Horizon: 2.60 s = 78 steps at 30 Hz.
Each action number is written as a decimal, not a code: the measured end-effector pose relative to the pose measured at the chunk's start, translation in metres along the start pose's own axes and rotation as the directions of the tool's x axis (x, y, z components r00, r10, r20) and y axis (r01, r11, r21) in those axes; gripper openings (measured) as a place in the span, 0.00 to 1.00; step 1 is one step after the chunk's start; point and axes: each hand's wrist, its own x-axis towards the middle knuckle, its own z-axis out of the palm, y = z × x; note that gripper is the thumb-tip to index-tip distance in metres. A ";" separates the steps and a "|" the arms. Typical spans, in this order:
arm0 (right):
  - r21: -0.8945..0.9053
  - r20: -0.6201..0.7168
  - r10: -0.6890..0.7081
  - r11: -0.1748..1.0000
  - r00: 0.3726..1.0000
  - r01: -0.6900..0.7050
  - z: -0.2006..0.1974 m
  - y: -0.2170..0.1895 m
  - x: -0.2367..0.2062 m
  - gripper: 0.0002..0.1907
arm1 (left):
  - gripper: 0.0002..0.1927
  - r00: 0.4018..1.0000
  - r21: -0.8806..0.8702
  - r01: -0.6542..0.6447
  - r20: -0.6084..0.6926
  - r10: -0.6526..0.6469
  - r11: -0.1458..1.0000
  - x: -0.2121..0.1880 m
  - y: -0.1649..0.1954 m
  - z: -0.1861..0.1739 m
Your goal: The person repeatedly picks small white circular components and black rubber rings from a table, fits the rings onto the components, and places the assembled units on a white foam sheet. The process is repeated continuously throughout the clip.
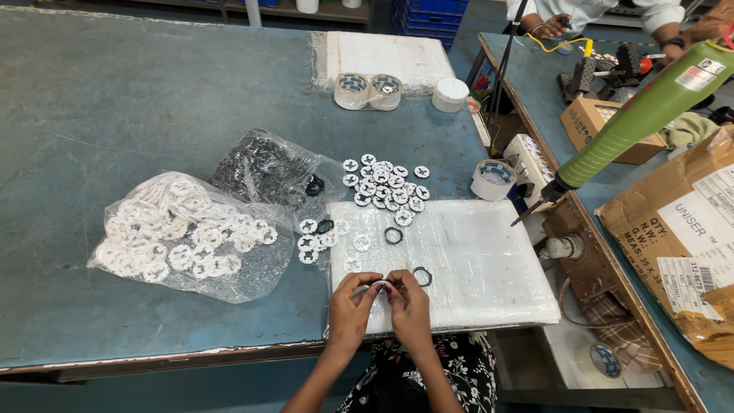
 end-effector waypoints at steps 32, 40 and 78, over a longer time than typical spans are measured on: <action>0.114 0.108 0.128 0.984 0.986 -0.140 -0.006 0.023 0.001 0.03 | 0.03 0.998 0.331 -0.047 -0.017 0.056 0.943 0.007 0.004 -0.001; 0.202 0.215 0.139 0.962 0.967 -0.183 -0.007 0.005 0.007 0.05 | 0.05 0.998 0.223 0.049 0.022 -0.056 0.974 0.012 0.002 -0.008; -0.338 0.485 -0.089 0.899 0.870 0.280 -0.017 -0.035 0.085 0.04 | 0.22 0.907 0.380 -0.359 -0.073 0.414 0.853 0.007 0.015 -0.001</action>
